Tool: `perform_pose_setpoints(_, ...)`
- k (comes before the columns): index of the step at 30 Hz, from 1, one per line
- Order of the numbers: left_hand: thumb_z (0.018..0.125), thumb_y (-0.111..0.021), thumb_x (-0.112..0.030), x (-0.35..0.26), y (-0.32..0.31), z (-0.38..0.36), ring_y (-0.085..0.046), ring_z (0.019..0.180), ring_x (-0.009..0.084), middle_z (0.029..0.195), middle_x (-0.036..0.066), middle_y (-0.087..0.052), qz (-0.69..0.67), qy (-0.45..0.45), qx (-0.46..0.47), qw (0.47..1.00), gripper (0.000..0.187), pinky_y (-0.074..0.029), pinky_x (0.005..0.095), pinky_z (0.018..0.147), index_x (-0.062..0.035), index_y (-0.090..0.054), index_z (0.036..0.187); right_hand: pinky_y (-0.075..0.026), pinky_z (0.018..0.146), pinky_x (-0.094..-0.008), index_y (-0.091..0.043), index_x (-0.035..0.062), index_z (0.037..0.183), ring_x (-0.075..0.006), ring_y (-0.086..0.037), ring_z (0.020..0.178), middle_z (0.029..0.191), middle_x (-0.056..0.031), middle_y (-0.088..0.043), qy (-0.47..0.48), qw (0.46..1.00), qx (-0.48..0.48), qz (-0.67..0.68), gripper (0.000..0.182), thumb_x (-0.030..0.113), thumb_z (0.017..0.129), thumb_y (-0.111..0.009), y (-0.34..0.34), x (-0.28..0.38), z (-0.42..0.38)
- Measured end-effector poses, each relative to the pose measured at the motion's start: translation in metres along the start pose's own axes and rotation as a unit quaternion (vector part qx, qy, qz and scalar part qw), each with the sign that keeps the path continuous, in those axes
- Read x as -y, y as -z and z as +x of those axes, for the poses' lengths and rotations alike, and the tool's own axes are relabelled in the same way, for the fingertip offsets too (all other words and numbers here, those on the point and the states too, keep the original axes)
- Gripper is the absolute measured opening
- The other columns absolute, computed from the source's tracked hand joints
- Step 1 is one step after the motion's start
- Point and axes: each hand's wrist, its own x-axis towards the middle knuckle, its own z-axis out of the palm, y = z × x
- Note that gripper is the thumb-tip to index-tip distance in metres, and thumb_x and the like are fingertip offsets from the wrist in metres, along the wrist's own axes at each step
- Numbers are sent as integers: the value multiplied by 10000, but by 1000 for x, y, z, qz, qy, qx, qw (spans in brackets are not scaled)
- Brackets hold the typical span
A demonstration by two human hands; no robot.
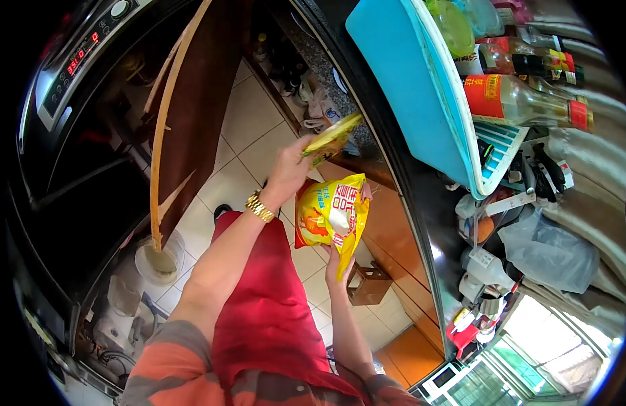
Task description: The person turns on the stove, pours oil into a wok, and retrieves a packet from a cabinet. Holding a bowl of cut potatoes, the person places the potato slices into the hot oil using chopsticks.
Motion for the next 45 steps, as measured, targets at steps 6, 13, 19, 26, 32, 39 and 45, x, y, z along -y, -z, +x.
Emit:
perform_pose_setpoints(6, 1038, -628, -164, 38, 46, -28, -550, 840, 71, 892, 67, -712, -74, 93, -36, 992, 270, -504, 281, 781, 7, -667, 1243, -614, 893, -388, -604, -112, 1217, -232, -708, 1008, 1130, -146, -696, -44, 987, 11, 156, 232, 12, 1026, -557, -17, 52, 6)
perform_pose_setpoints(13, 1049, -611, -162, 29, 107, -65, -570, 848, 69, 918, 28, -719, -51, 141, -32, 988, 262, -507, 275, 786, 7, -674, 1240, -612, 901, -402, -494, -7, 1414, -242, -662, 1162, 1338, -130, -614, -72, 945, 29, 318, 398, 135, 1053, -583, -58, 58, 35)
perform_pose_setpoints(19, 1056, -600, -177, 18, 137, -97, -577, 815, 84, 914, 60, -724, 17, 102, -44, 994, 269, -509, 276, 753, 7, -673, 1238, -619, 894, -421, -482, 4, 1419, -246, -686, 1055, 1287, -128, -619, -35, 941, -4, 336, 413, 183, 1060, -582, -82, 103, 67)
perform_pose_setpoints(26, 1013, -611, -110, -1, 157, -142, -636, 788, 143, 897, 169, -713, 91, 158, 5, 983, 247, -521, 314, 762, 33, -661, 1208, -614, 937, -444, -499, -55, 1393, -291, -680, 1094, 1281, -168, -622, 17, 945, -60, 322, 417, 176, 1061, -599, -85, 103, 96)
perform_pose_setpoints(32, 955, -605, -43, 14, 160, -183, -737, 962, 324, 1062, 227, -730, 94, 149, 59, 983, 273, -549, 348, 845, 31, -670, 1210, -614, 938, -436, -505, -64, 1382, -280, -681, 1069, 1275, -169, -625, -27, 930, -116, 347, 424, 193, 1060, -605, -91, 116, 113)
perform_pose_setpoints(39, 925, -568, -19, 9, 161, -206, -714, 1033, 383, 1098, 255, -716, 92, 183, 111, 972, 314, -550, 391, 884, 11, -676, 1219, -625, 890, -431, -523, -74, 1368, -281, -697, 1013, 1225, -169, -649, -3, 932, -109, 346, 416, 190, 1059, -609, -82, 121, 106)
perform_pose_setpoints(45, 928, -580, -1, 3, 161, -197, -685, 1109, 403, 1188, 251, -698, 97, 183, 132, 969, 326, -547, 404, 935, -5, -684, 1237, -625, 872, -434, -523, -65, 1381, -298, -703, 1024, 1238, -170, -655, -9, 943, -111, 313, 384, 123, 1053, -590, -78, 126, 120)
